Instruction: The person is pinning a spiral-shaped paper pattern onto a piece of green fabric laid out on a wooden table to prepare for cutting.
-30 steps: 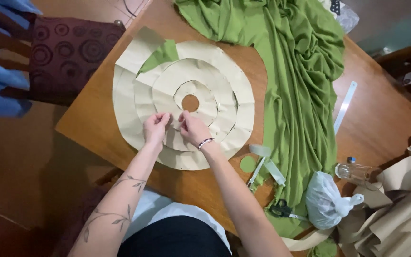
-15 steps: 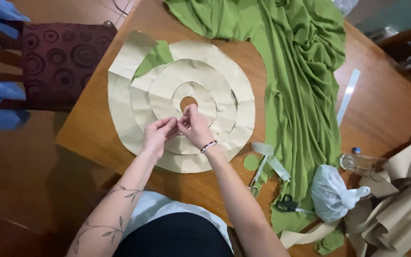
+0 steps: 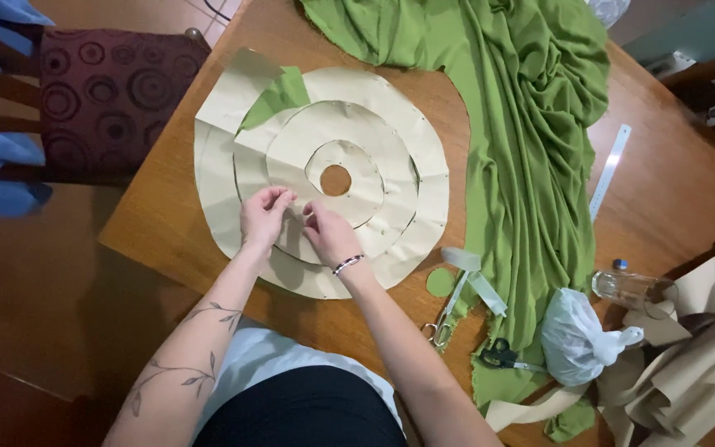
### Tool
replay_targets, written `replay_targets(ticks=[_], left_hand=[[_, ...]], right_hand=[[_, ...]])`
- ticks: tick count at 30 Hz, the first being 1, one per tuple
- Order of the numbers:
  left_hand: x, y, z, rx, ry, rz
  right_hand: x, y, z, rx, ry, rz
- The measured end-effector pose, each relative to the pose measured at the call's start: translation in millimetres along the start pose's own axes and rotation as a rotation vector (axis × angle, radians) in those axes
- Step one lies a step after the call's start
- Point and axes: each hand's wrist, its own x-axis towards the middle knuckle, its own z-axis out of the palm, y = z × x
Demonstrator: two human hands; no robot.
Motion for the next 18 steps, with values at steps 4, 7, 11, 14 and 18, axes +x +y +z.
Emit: replay_targets(ticks=[4, 7, 11, 14, 18], left_hand=[[0, 2, 0, -0.06, -0.011, -0.006], [0, 3, 0, -0.12, -0.034, -0.028], [1, 0, -3, -0.124, -0.05, -0.038], [1, 4, -2, -0.088, -0.06, -0.045], [-1, 7, -1, -0.062, -0.04, -0.038]], right_hand=[[0, -3, 3, -0.051, 0.038, 0.016], [2, -3, 1, -0.02, 0.066, 0.018], [7, -3, 2, -0.033, 0.041, -0.013], [10, 2, 6, -0.04, 0.032, -0.027], [7, 7, 7, -0.111, 0.055, -0.041]])
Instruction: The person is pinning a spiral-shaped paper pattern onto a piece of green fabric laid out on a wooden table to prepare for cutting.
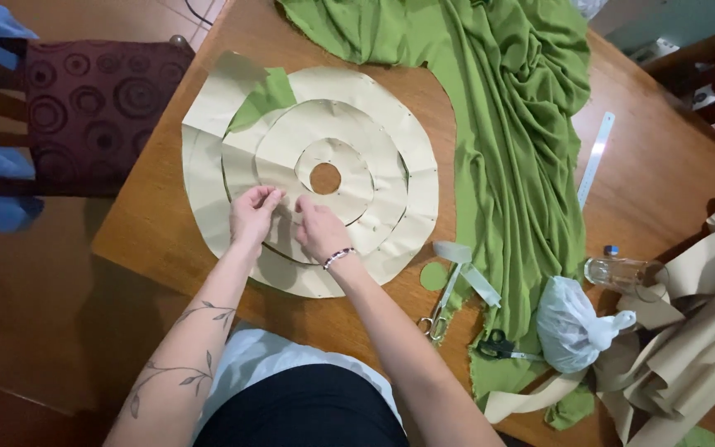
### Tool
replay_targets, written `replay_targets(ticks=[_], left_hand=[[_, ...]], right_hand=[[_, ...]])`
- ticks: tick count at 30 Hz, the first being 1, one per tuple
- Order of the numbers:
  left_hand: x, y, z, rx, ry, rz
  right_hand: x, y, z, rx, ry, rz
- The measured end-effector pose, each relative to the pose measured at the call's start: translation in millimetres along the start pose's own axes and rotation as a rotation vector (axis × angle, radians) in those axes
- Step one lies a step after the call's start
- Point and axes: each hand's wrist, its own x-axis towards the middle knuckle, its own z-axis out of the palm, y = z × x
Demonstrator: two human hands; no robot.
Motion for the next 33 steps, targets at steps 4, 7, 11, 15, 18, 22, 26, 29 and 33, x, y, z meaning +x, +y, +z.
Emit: replay_targets(ticks=[4, 7, 11, 15, 18, 22, 26, 29, 33], left_hand=[[-11, 10, 5, 0.032, 0.023, 0.0], [-28, 20, 25, 0.102, -0.015, -0.052], [-39, -1, 52, -0.225, -0.112, -0.159], [-25, -11, 66, -0.159, -0.112, -0.127], [-25, 2, 60, 0.015, -0.079, -0.096], [1, 29, 60, 0.085, -0.006, 0.074], [62, 14, 80, 0.149, -0.038, 0.201], [78, 11, 87, 0.16, -0.017, 0.157], [66, 33, 78, 0.288, 0.007, 0.013]], right_hand=[[-23, 3, -23, 0.122, 0.101, 0.034], [-32, -5, -51, 0.378, 0.271, 0.176], [-36, 2, -47, 0.537, 0.304, 0.253], [-25, 18, -44, 0.51, 0.256, 0.186], [-15, 25, -63, 0.516, 0.116, 0.09], [40, 59, -66, 0.328, 0.244, 0.107], [91, 71, -64, 0.178, 0.264, 0.074], [107, 74, -63, -0.013, 0.182, 0.037], [115, 86, -61, -0.056, 0.044, -0.009]])
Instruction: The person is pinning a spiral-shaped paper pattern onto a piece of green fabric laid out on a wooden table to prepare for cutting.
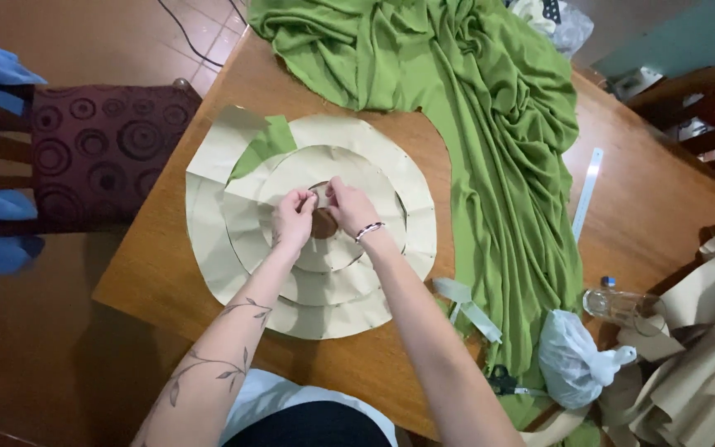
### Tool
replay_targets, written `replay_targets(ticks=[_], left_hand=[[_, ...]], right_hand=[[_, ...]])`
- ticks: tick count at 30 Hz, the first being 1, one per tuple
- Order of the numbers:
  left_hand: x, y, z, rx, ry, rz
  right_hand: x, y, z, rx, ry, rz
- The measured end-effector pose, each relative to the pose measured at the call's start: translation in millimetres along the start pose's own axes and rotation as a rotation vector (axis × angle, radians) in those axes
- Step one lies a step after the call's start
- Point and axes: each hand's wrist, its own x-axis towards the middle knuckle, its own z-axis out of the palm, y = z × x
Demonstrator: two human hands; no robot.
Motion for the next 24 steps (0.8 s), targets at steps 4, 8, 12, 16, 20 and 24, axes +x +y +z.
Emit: replay_targets(ticks=[4, 8, 12, 16, 20, 24], left_hand=[[11, -3, 3, -0.034, -0.005, -0.015], [15, -12, 8, -0.019, -0.01, -0.014], [10, 1, 3, 0.004, -0.005, -0.029], [11, 0, 5, -0.015, -0.01, -0.061], [8, 1, 1, -0.028, -0.003, -0.08], [8, 4, 0, -0.067, 0.001, -0.018]], right_hand=[[-9, 1, -24, 0.03, -0.05, 0.0], [-11, -8, -21, 0.164, 0.034, 0.02], [0, -5, -3, -0.007, -0.011, -0.015], [-7, -4, -12, 0.031, -0.035, -0.02], [-22, 3, -35, 0.031, -0.006, -0.02], [-24, 12, -51, 0.137, 0.157, 0.072]])
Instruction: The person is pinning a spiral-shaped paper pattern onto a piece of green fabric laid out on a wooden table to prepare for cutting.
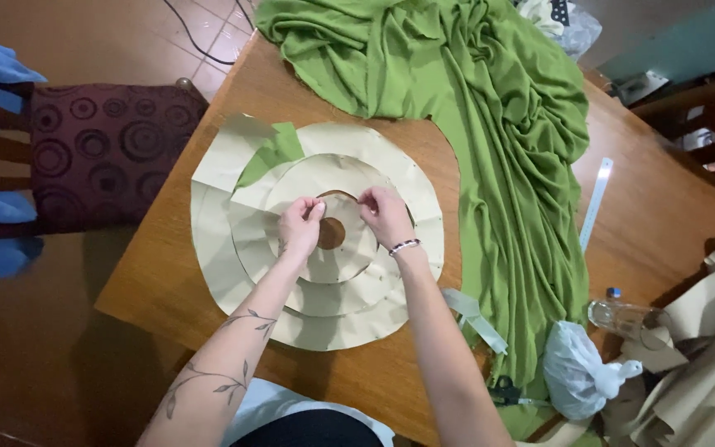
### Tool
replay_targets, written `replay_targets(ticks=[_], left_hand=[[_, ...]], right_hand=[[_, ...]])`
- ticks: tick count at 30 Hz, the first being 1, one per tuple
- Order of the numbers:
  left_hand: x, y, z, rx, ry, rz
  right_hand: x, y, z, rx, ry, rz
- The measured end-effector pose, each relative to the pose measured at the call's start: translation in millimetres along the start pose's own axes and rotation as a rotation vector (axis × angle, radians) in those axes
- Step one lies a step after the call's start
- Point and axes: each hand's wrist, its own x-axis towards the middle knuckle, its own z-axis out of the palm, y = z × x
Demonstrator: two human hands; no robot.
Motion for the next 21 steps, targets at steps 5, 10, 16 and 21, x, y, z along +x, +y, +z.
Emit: replay_targets(ticks=[5, 10, 16, 21], left_hand=[[-5, 5, 11, 0.049, -0.099, 0.085], [6, -3, 18, 0.085, -0.13, 0.094], [6, 3, 15, 0.104, -0.124, 0.053], [4, 5, 16, 0.13, -0.091, 0.009]], right_hand=[[13, 3, 32, -0.023, 0.038, -0.046], [24, 4, 37, -0.054, 0.009, -0.048], [36, 5, 30, -0.139, -0.031, -0.142], [45, 26, 47, -0.27, -0.085, -0.212]])
